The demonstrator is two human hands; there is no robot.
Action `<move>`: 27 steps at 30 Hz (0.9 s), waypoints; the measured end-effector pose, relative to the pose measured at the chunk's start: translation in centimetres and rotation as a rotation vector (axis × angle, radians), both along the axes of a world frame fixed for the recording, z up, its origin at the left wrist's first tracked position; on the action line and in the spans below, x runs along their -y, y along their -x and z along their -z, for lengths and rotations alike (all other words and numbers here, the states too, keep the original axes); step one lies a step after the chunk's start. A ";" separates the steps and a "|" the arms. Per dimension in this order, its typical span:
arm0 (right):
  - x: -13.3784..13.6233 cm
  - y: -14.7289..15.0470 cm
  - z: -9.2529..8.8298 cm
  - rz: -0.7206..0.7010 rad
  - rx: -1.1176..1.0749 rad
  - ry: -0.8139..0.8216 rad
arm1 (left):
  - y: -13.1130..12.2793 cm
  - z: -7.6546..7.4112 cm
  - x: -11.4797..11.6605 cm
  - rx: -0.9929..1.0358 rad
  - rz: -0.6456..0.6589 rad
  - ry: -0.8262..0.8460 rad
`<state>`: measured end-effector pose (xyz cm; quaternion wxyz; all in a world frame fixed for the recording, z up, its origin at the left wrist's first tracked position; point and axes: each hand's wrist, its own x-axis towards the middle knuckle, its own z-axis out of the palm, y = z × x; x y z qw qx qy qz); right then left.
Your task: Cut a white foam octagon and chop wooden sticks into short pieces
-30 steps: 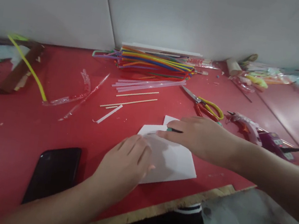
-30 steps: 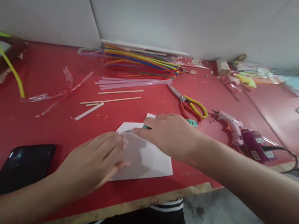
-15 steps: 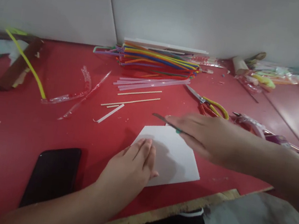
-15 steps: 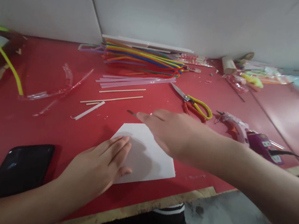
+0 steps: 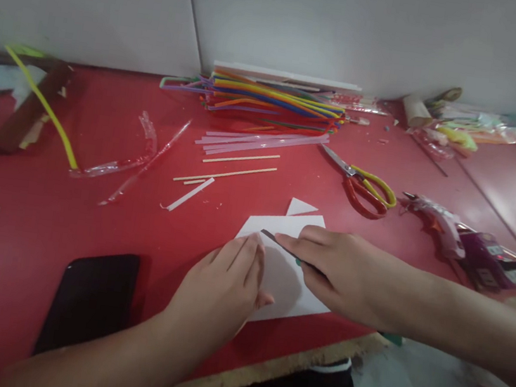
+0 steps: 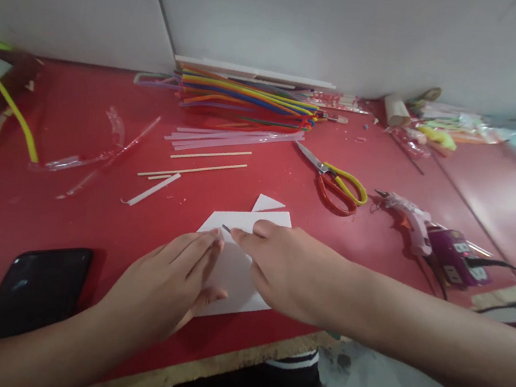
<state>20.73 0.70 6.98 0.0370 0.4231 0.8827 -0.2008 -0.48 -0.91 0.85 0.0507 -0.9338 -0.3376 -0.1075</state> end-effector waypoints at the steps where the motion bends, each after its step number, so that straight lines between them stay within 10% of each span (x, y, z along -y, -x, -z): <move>1: 0.0 0.0 0.1 -0.011 -0.004 -0.003 | 0.0 0.0 -0.1 0.004 0.003 0.005; 27: 0.1 0.6 0.0 0.014 0.029 -0.023 | 0.0 -0.1 -0.4 0.011 0.023 -0.015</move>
